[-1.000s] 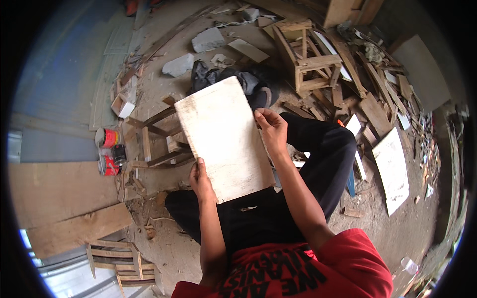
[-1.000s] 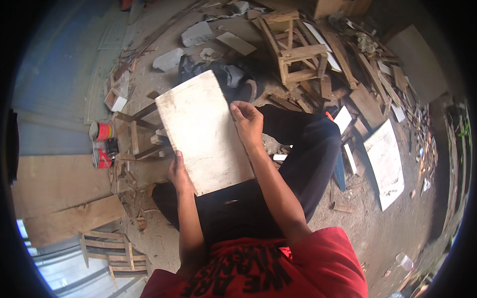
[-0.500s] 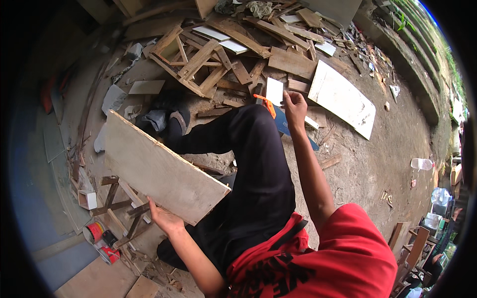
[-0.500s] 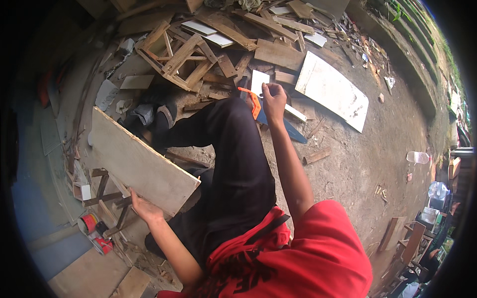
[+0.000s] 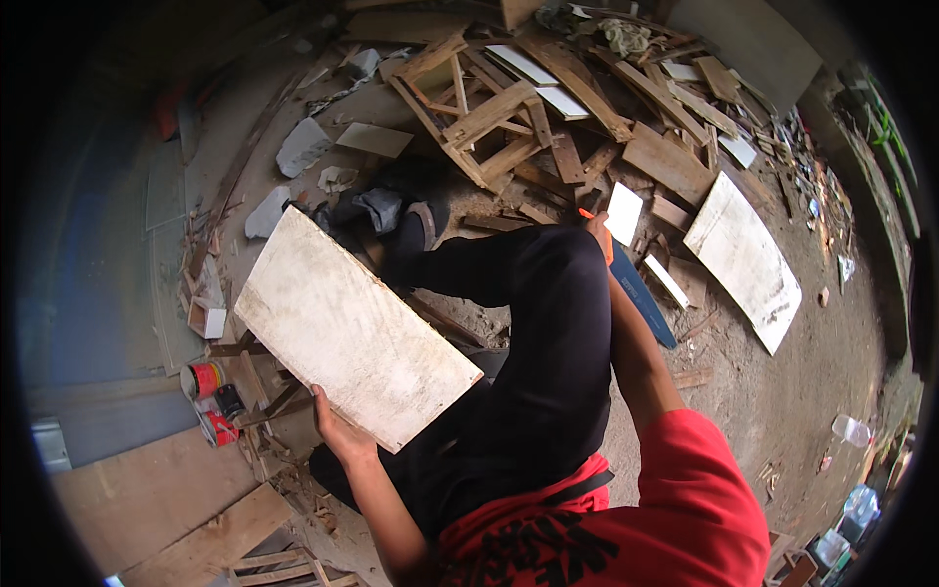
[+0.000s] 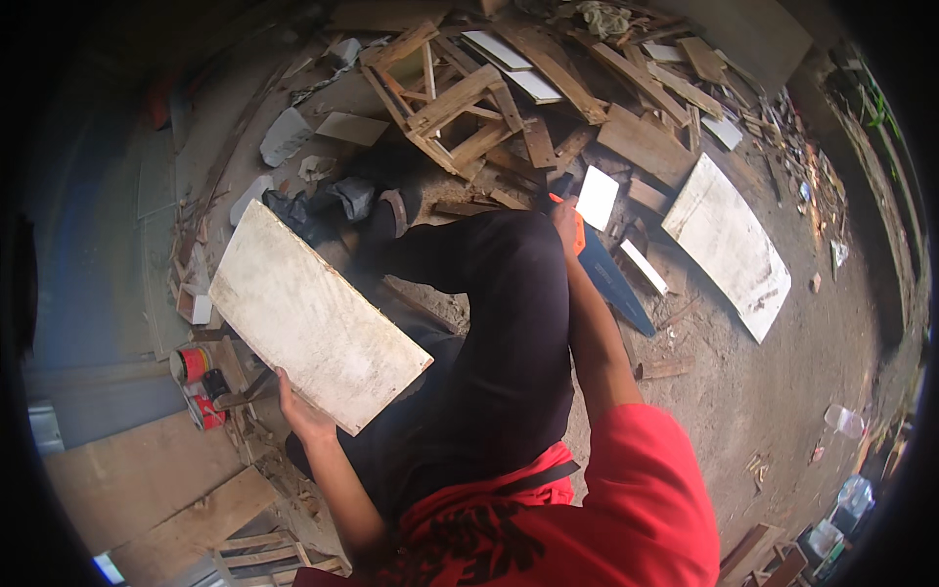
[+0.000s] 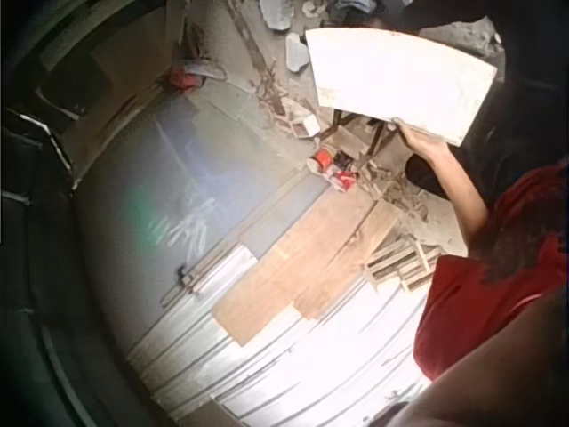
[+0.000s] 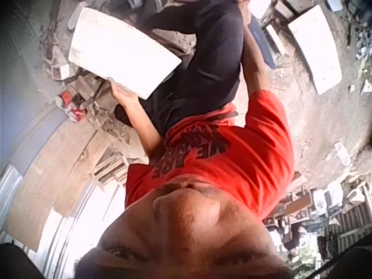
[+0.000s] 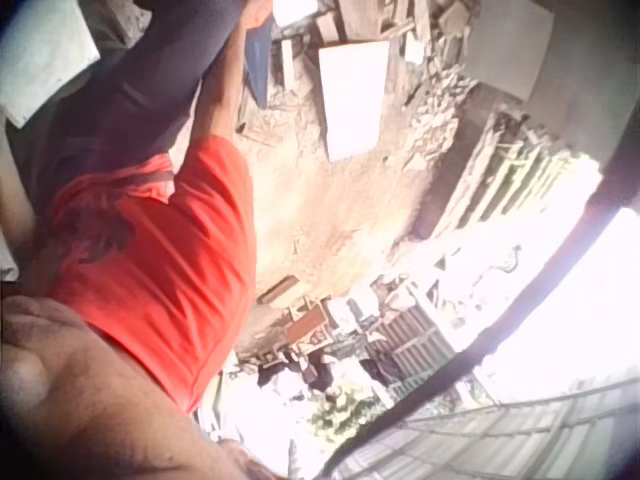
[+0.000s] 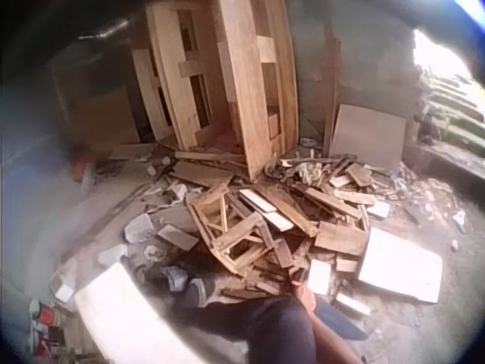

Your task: The person sits on the floor and uses a hand saw to cut a rectangular piece of wood placed on a small wooden stand. After sawing through the wood, the person uses a hammer to break off the cut section and then uses the hammer to chip away at the edges of the remaining piece.

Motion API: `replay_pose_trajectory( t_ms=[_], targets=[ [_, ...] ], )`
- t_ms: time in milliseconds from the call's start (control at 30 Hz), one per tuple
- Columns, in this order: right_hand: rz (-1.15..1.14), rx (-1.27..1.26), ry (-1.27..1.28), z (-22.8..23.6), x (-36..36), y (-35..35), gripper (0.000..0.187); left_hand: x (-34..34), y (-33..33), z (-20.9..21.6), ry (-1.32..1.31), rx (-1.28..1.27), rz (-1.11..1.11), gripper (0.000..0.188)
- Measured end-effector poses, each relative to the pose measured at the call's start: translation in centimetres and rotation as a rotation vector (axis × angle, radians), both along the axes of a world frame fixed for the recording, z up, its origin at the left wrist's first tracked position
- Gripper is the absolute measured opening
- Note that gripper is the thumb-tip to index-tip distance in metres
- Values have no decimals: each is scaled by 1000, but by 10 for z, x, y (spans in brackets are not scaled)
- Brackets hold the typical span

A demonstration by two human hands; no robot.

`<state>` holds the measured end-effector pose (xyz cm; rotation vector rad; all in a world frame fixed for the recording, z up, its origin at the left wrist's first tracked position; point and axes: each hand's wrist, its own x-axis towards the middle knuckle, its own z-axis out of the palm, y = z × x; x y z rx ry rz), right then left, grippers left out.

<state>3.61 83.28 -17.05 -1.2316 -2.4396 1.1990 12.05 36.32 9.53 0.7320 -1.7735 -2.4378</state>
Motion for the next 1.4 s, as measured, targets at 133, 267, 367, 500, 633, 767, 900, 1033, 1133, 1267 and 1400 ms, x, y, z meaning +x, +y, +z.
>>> replay_pose_trajectory(
  t_ms=[133,267,367,500,633,767,900,1033,1133,1267,1400],
  targets=[
    [23,108,185,-20,7,0,80,16,-29,-5,34,19,102,72],
    [-36,280,425,2,9,44,88,9,-56,-14,133,-30,196,69],
    [-78,302,421,97,6,47,76,10,-77,-12,137,-9,224,73],
    [-128,181,666,258,36,28,66,3,-80,9,154,56,246,76],
    [-88,88,939,379,87,-73,61,0,-90,10,210,108,240,78],
    [174,18,735,367,108,-130,47,7,-97,7,262,200,255,75],
    [299,15,614,315,99,-189,49,37,-116,-18,257,332,280,69],
    [421,-250,734,261,81,-262,47,63,-123,-29,203,405,314,66],
    [608,-195,640,222,65,-315,52,75,-128,-35,162,426,350,67],
    [802,-76,584,128,34,-364,57,82,-135,-50,165,464,333,68],
    [1022,247,140,65,56,-398,76,98,-153,-52,160,466,399,65]
  ],
)
